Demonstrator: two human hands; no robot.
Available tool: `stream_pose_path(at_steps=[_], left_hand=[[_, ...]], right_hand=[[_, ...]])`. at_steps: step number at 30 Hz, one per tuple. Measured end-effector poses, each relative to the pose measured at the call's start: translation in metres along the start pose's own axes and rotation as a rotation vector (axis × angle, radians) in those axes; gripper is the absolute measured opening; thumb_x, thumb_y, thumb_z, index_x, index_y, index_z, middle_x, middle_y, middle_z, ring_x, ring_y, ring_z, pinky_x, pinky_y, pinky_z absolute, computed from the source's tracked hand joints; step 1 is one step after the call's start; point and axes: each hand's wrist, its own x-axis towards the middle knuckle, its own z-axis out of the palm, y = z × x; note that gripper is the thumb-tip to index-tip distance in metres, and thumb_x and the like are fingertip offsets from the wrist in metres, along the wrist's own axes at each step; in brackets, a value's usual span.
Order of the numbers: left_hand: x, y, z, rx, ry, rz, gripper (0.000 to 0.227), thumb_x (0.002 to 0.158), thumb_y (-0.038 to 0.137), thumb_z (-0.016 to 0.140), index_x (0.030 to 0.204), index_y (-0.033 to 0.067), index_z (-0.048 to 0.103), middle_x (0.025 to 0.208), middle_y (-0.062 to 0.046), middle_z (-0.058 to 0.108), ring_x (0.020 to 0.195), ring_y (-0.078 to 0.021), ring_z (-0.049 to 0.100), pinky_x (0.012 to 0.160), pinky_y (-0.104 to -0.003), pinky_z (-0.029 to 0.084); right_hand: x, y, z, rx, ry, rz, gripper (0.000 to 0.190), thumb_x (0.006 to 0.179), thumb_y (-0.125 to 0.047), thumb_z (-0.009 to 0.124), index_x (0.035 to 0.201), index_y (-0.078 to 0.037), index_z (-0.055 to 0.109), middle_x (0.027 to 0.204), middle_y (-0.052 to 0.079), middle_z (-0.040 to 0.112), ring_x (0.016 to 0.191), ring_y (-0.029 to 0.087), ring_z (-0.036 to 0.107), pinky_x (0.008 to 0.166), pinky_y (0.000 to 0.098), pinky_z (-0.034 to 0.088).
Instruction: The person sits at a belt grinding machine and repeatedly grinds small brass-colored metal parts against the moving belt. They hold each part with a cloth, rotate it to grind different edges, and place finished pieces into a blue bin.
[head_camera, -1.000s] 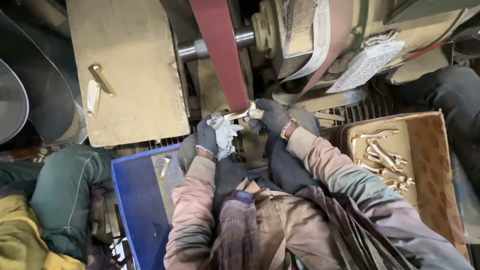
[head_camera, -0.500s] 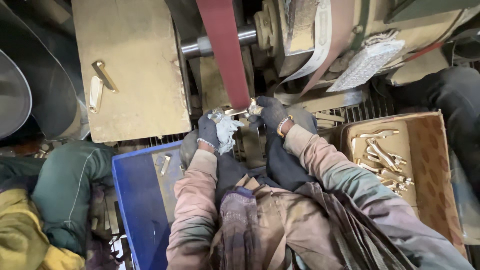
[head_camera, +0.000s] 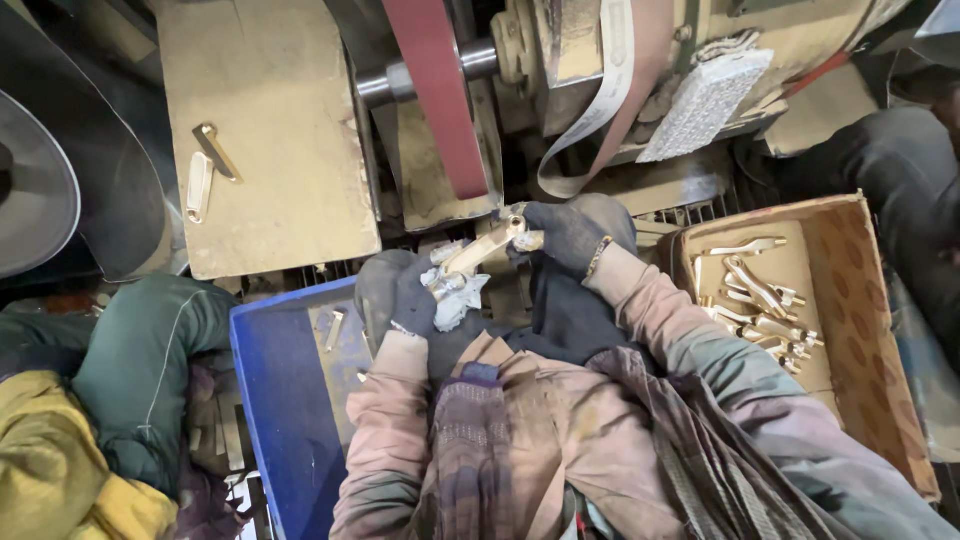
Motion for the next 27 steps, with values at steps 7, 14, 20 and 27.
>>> stream_pose_path(at_steps=[7, 14, 20, 27], left_hand=[[0.011, 0.000, 0.000, 0.030, -0.026, 0.012, 0.027, 0.093, -0.001, 0.064, 0.119, -0.0019, 0.070, 0.100, -0.010, 0.074, 0.086, -0.0163, 0.071, 0.073, -0.028, 0.059], [0.014, -0.003, 0.000, 0.050, -0.049, 0.012, 0.027, 0.093, -0.001, 0.064, 0.120, -0.0022, 0.070, 0.100, -0.010, 0.074, 0.086, -0.0162, 0.071, 0.074, -0.028, 0.059], [0.015, -0.003, 0.002, 0.070, -0.081, 0.038, 0.027, 0.093, -0.001, 0.065, 0.120, -0.0024, 0.070, 0.100, -0.011, 0.074, 0.086, -0.0160, 0.071, 0.074, -0.028, 0.059], [0.011, 0.004, 0.004, 0.093, -0.119, 0.072, 0.027, 0.093, -0.001, 0.065, 0.120, -0.0027, 0.070, 0.100, -0.011, 0.074, 0.087, -0.0159, 0.071, 0.075, -0.028, 0.059]], right_hand=[[0.009, 0.006, -0.007, -0.150, 0.032, -0.092, 0.037, 0.092, -0.006, 0.069, 0.127, 0.000, 0.064, 0.101, 0.006, 0.074, 0.088, 0.012, 0.069, 0.078, 0.0281, 0.057], [0.012, 0.014, -0.008, 0.014, -0.001, -0.070, 0.045, 0.088, -0.009, 0.075, 0.132, -0.003, 0.064, 0.106, 0.005, 0.076, 0.092, 0.012, 0.069, 0.081, 0.0299, 0.058], [0.008, 0.013, -0.011, -0.405, 0.101, -0.272, 0.047, 0.085, -0.012, 0.077, 0.131, -0.005, 0.068, 0.111, 0.009, 0.077, 0.100, 0.018, 0.073, 0.087, 0.0325, 0.056], [0.012, 0.012, -0.009, -0.316, 0.059, -0.127, 0.051, 0.083, -0.018, 0.077, 0.130, -0.003, 0.066, 0.109, 0.009, 0.078, 0.096, 0.017, 0.071, 0.084, 0.0326, 0.054]])
